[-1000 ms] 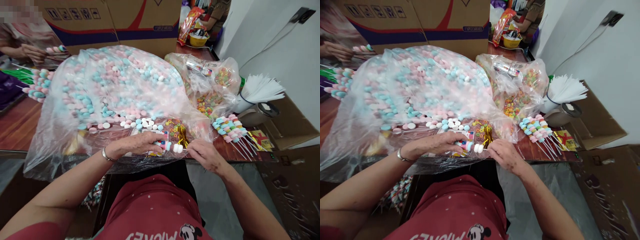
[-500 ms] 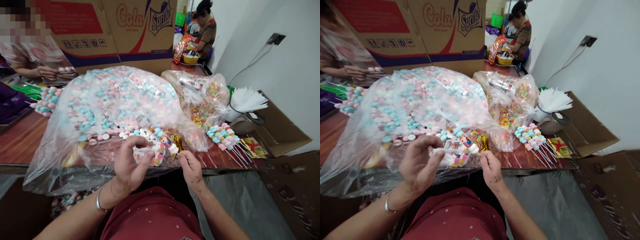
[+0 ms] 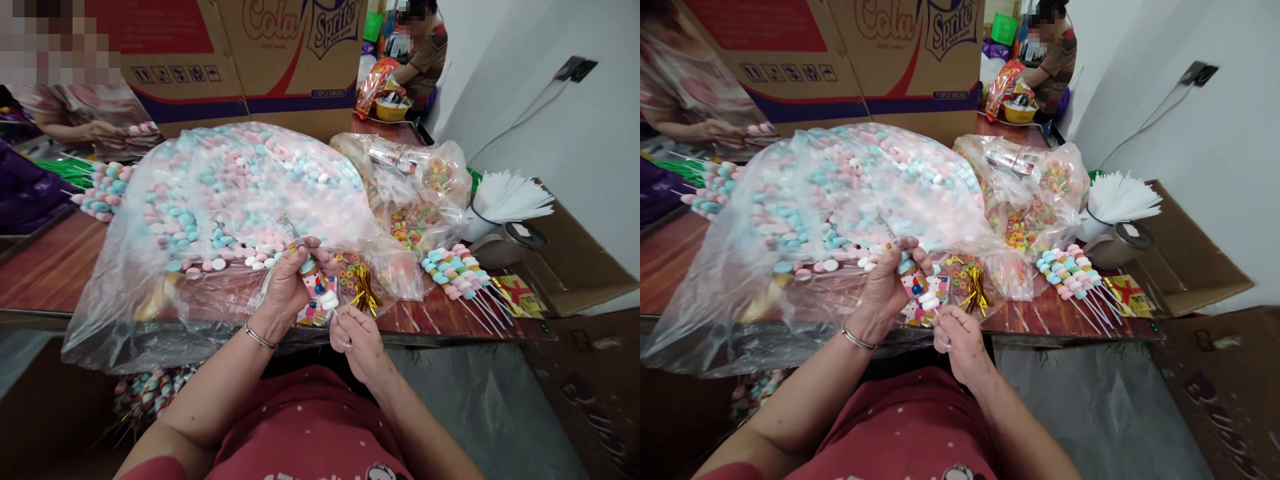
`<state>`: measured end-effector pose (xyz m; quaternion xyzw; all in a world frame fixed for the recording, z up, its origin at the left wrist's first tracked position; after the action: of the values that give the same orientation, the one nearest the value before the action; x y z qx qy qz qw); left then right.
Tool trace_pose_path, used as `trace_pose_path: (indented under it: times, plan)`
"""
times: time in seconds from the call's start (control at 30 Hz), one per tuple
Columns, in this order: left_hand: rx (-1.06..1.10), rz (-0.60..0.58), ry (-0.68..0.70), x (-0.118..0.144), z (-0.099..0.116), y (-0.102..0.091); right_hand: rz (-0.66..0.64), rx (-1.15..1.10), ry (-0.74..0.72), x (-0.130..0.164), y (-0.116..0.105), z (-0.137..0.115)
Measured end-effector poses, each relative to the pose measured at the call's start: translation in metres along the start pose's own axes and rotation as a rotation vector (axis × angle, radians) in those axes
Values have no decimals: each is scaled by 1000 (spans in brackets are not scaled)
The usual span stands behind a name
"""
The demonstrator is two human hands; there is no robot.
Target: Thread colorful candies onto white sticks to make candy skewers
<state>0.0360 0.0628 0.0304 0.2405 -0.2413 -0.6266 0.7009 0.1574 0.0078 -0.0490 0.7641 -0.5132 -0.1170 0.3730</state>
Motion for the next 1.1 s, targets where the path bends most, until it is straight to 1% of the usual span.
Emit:
trace_pose_path:
  times: [0.03,0.1,0.17,0.23,0.27,0.33,0.4,0.43,0.5,0.57,0.67,0.77,0.8,0.83,0.87,0.9,0.97,1.03,1.1]
  plan:
    - [6,16,-6,-1,-2,0,14,9,-13,0,-1,0]
    - [-9,89,-4,0,-9,1,68,133,-109,-2,-4,-5]
    - [-40,187,20,6,-18,4,136,365,-254,-3,-6,-14]
    - [-75,259,41,15,-30,7,194,596,-393,-3,-4,-25]
    - [-96,277,40,19,-36,9,212,674,-445,-3,-2,-29]
    - [-131,279,17,26,-48,9,212,722,-490,-5,0,-34]
    - [-141,255,3,26,-50,4,167,642,-442,-8,-3,-33]
    - [-129,240,10,23,-46,0,135,568,-390,-9,-5,-30]
    - [-79,235,50,15,-30,-10,74,413,-278,-11,-10,-23]
    - [-33,230,81,7,-11,-18,41,308,-200,-11,-12,-17]
    - [-33,224,129,-2,10,-22,36,202,-106,-12,-9,-10]
    - [-53,231,115,-6,11,-20,32,97,29,-13,0,-3]
    - [-47,248,104,-8,8,-20,32,110,42,-13,1,-3]
    - [-37,275,93,-9,6,-22,34,171,16,-13,3,-6]
    - [-24,311,85,-10,3,-24,43,284,-52,-12,3,-11]
    - [-10,351,77,-11,1,-26,60,438,-158,-11,3,-18]
    - [9,412,61,-12,-2,-31,93,800,-431,-5,8,-34]
    - [10,433,48,-12,-5,-33,105,1113,-707,3,18,-43]
    - [-12,446,41,-11,-6,-33,106,1346,-934,10,28,-45]
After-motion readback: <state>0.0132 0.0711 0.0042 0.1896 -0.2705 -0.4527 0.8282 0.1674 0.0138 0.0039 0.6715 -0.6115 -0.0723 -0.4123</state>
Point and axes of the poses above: each hand's wrist, its own x-axis away from the middle knuckle, its own y-axis out of the palm, z = x × y, the point moved 6 cm from there along -x, towards the middle knuckle, and after that the axes turned 11 degrees about -x, right-handed, at the moved point
